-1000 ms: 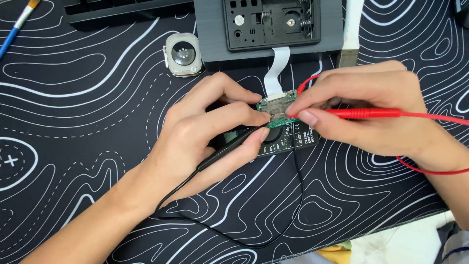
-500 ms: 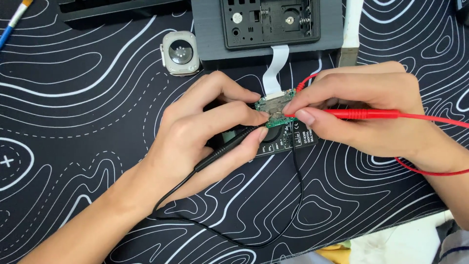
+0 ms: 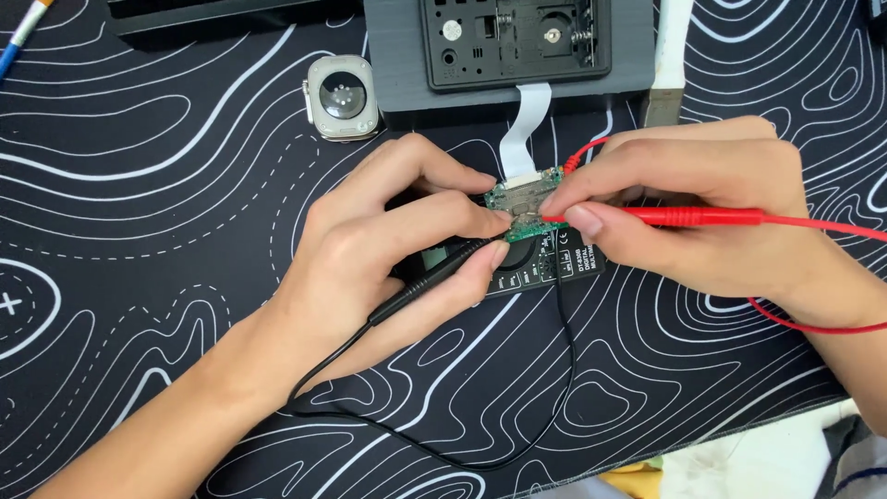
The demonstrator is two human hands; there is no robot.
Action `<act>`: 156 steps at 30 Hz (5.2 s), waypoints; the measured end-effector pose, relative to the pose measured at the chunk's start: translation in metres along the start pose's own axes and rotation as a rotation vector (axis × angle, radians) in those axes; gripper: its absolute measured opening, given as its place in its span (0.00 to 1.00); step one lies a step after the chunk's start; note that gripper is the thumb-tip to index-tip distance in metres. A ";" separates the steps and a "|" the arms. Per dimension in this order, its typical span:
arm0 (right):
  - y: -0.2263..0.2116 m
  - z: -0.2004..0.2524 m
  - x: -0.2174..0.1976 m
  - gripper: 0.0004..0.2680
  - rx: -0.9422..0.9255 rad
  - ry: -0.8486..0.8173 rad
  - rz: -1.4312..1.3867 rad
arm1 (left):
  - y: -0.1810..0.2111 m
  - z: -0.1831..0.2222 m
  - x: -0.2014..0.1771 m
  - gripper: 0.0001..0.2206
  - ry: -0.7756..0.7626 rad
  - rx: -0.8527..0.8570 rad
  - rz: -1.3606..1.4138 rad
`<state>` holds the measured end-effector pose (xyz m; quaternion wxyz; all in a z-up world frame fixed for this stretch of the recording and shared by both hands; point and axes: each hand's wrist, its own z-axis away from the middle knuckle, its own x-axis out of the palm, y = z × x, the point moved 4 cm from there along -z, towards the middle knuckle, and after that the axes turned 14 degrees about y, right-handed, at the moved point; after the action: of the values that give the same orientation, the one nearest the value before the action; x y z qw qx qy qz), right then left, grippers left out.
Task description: Testing contact points on a small circuit board using multimeter probes to check for electrical continuity or voltage.
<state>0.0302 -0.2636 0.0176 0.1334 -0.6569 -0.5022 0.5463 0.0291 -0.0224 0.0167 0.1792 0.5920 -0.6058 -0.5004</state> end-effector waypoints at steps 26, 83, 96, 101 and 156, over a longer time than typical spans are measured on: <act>-0.007 -0.001 0.002 0.03 -0.022 -0.021 0.004 | 0.002 -0.001 -0.001 0.05 -0.005 0.021 0.008; 0.026 0.002 -0.007 0.04 0.150 0.012 -0.096 | -0.009 0.008 0.008 0.04 0.086 0.101 0.050; 0.030 0.003 -0.009 0.05 0.177 0.086 -0.153 | -0.003 0.006 0.004 0.05 0.082 0.124 0.038; 0.024 0.002 -0.012 0.04 0.043 0.082 0.014 | 0.001 0.003 0.007 0.06 0.091 0.138 0.051; 0.015 0.018 0.001 0.04 0.122 0.046 -0.009 | -0.005 0.010 0.000 0.06 0.065 0.047 0.076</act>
<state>0.0224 -0.2768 -0.0005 0.1871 -0.6576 -0.4678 0.5600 0.0234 -0.0172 0.0082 0.2035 0.5886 -0.6333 -0.4594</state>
